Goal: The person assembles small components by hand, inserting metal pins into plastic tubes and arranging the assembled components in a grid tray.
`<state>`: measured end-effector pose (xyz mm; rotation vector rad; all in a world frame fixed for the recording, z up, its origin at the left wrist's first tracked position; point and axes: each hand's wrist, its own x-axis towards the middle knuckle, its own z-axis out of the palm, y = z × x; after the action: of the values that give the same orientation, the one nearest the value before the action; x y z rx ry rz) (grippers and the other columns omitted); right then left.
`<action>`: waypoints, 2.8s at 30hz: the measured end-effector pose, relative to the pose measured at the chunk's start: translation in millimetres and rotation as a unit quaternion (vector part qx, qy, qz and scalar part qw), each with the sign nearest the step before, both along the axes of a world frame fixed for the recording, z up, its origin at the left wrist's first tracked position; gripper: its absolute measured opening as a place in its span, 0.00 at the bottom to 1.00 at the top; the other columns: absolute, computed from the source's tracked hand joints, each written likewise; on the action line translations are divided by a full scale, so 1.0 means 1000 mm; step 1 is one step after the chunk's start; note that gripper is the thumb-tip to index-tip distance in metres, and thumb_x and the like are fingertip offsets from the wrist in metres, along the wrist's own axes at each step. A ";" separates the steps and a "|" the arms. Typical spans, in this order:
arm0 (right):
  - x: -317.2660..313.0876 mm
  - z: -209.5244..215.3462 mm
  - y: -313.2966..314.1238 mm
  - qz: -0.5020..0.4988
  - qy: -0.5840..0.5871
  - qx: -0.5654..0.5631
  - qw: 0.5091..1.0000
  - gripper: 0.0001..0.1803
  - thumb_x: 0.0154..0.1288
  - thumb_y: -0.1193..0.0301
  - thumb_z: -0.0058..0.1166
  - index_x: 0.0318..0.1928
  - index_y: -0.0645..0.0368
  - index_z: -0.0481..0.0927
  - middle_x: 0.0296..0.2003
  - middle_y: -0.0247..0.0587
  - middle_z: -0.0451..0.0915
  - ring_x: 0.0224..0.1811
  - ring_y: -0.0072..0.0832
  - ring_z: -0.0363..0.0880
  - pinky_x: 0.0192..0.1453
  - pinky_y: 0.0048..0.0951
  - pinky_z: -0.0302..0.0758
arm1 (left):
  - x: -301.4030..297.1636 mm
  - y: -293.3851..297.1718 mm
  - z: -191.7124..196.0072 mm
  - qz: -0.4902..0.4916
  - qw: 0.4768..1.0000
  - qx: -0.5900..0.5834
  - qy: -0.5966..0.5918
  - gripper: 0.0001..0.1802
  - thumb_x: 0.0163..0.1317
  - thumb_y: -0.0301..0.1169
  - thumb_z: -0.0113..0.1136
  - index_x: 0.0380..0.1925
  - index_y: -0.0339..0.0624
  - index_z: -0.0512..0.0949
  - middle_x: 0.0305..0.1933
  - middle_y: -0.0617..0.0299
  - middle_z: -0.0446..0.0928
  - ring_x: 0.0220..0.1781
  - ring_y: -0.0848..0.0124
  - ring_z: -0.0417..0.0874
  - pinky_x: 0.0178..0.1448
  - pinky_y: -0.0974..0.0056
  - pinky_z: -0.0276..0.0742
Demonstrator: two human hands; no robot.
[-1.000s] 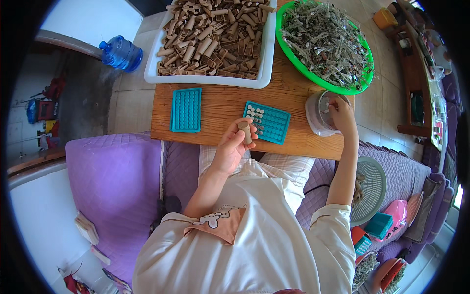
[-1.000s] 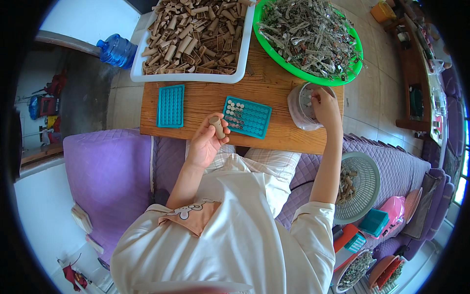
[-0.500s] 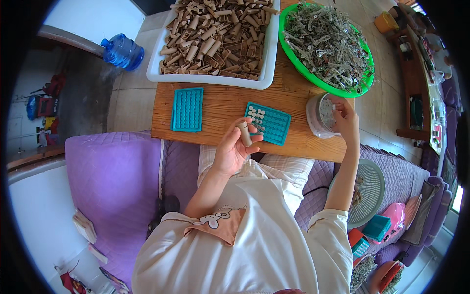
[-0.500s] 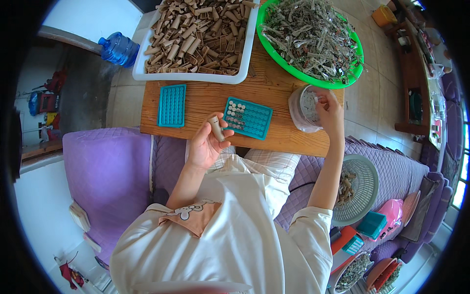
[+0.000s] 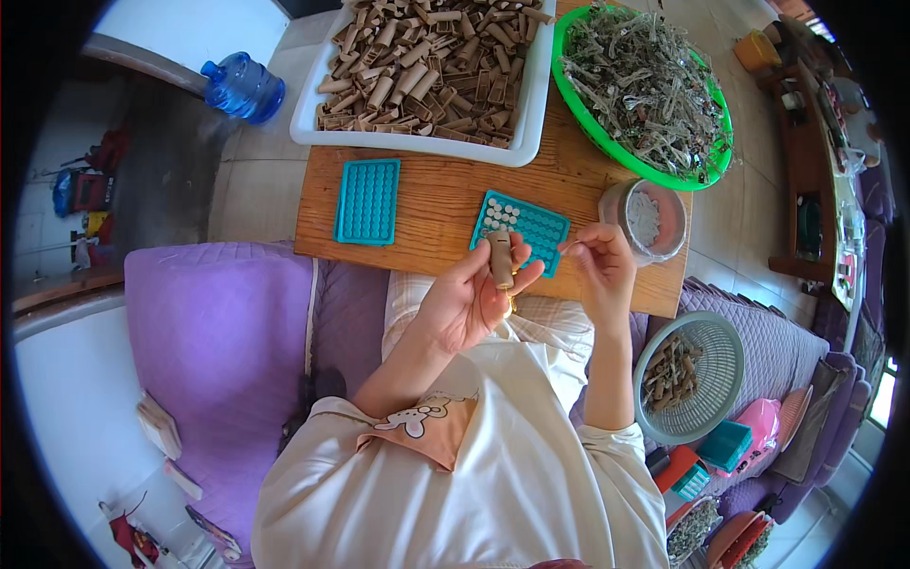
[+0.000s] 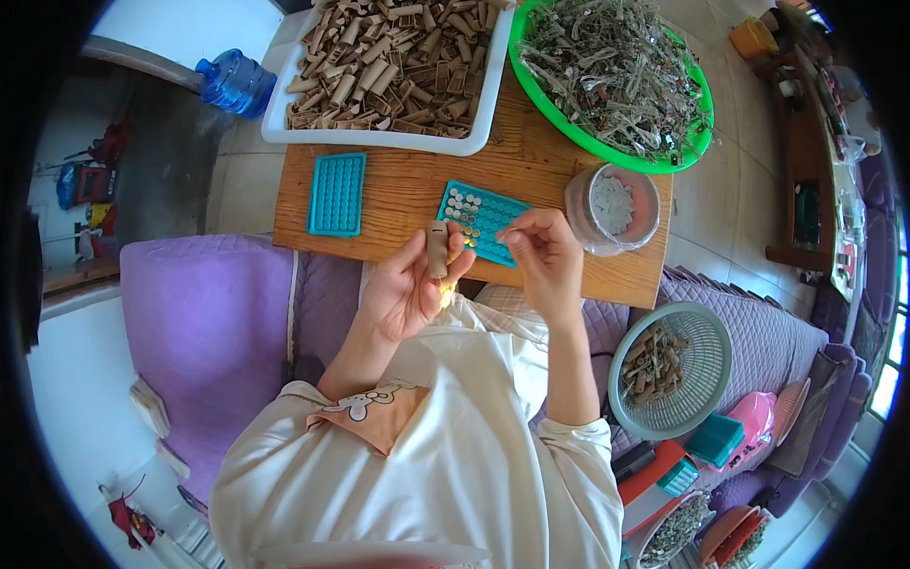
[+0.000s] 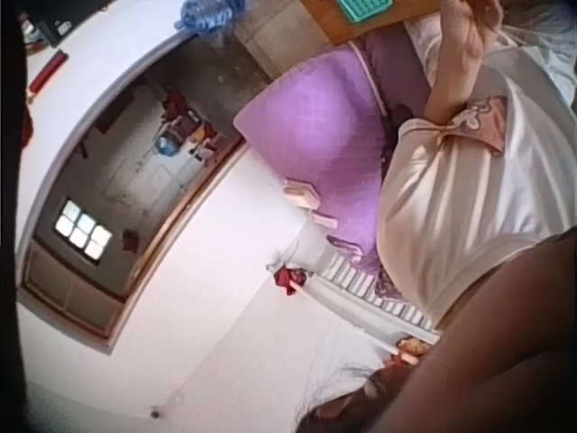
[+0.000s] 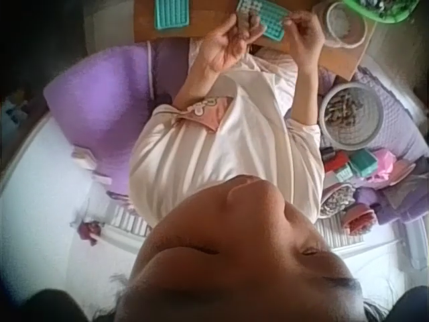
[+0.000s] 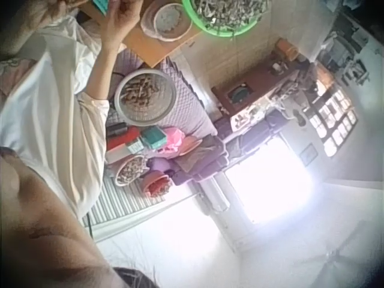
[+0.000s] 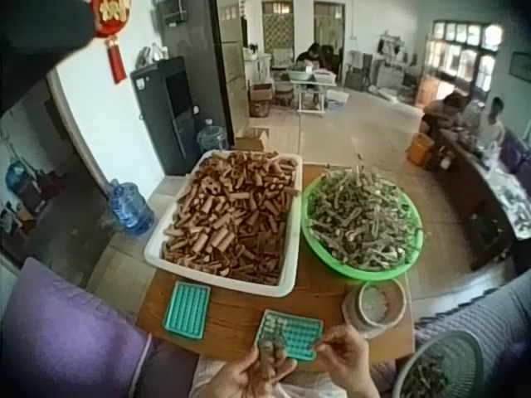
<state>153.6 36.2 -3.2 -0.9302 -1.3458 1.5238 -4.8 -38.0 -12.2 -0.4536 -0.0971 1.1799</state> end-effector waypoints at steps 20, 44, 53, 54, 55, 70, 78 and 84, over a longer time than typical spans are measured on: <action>-0.017 0.028 -0.013 0.137 -0.095 0.112 0.980 0.05 0.52 0.84 0.49 0.28 0.62 0.69 0.35 0.46 0.77 0.40 0.31 0.75 0.44 0.28 0.71 | 0.009 -0.010 -0.003 -0.006 0.927 0.061 0.371 0.24 0.62 0.39 0.41 0.52 0.34 0.55 0.39 0.55 0.70 0.45 0.61 0.76 0.27 0.72 0.82; -0.020 0.020 -0.014 0.143 -0.158 0.169 0.962 0.06 0.48 0.85 0.50 0.28 0.63 0.70 0.36 0.46 0.77 0.41 0.33 0.76 0.42 0.28 0.72 | 0.002 -0.012 -0.015 -0.032 0.924 0.043 0.377 0.20 0.62 0.37 0.43 0.52 0.41 0.60 0.36 0.64 0.69 0.35 0.77 0.75 0.31 0.67 0.81; -0.024 0.016 -0.013 0.132 -0.146 0.183 0.963 0.08 0.45 0.85 0.52 0.27 0.62 0.70 0.36 0.46 0.77 0.41 0.39 0.76 0.41 0.29 0.73 | 0.000 -0.010 -0.007 -0.023 0.909 0.078 0.408 0.20 0.62 0.38 0.41 0.51 0.41 0.61 0.32 0.65 0.69 0.33 0.78 0.74 0.31 0.69 0.80; -0.025 0.014 -0.013 0.132 -0.146 0.183 0.963 0.08 0.45 0.85 0.52 0.27 0.62 0.70 0.36 0.46 0.77 0.41 0.39 0.76 0.41 0.29 0.73 | 0.001 -0.010 -0.003 -0.029 0.897 0.057 0.438 0.20 0.62 0.38 0.41 0.51 0.41 0.61 0.32 0.66 0.68 0.33 0.79 0.74 0.31 0.69 0.80; -0.026 0.013 -0.013 0.128 -0.142 0.181 0.965 0.07 0.46 0.85 0.52 0.27 0.62 0.70 0.35 0.46 0.77 0.41 0.39 0.76 0.42 0.29 0.73 | 0.001 -0.010 -0.004 -0.028 0.897 0.056 0.438 0.20 0.62 0.38 0.41 0.51 0.41 0.61 0.32 0.66 0.68 0.33 0.79 0.74 0.31 0.69 0.80; -0.013 -0.024 0.005 0.168 -0.085 0.083 0.979 0.05 0.48 0.84 0.50 0.26 0.64 0.70 0.33 0.44 0.77 0.42 0.36 0.75 0.46 0.32 0.71 | 0.015 0.001 -0.008 -0.072 0.858 0.004 0.509 0.21 0.62 0.40 0.41 0.52 0.43 0.60 0.30 0.67 0.68 0.37 0.74 0.77 0.30 0.72 0.79; -0.007 -0.016 0.007 0.189 -0.132 0.092 0.969 0.05 0.49 0.83 0.50 0.28 0.64 0.69 0.36 0.46 0.76 0.40 0.34 0.76 0.41 0.28 0.72 | 0.020 0.005 -0.017 -0.062 0.888 0.023 0.455 0.18 0.64 0.38 0.36 0.52 0.44 0.61 0.34 0.66 0.69 0.41 0.75 0.75 0.36 0.68 0.78; -0.009 0.001 0.008 0.151 -0.177 0.121 0.965 0.04 0.54 0.84 0.44 0.29 0.63 0.66 0.34 0.45 0.75 0.41 0.35 0.75 0.40 0.28 0.72 | 0.022 0.008 -0.013 -0.042 0.905 0.060 0.418 0.21 0.63 0.39 0.38 0.53 0.40 0.58 0.28 0.65 0.67 0.44 0.64 0.76 0.34 0.70 0.80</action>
<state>145.1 44.3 -2.5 -0.8990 -1.9577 1.4106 17.2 -29.8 -24.9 0.1844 0.5861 1.1880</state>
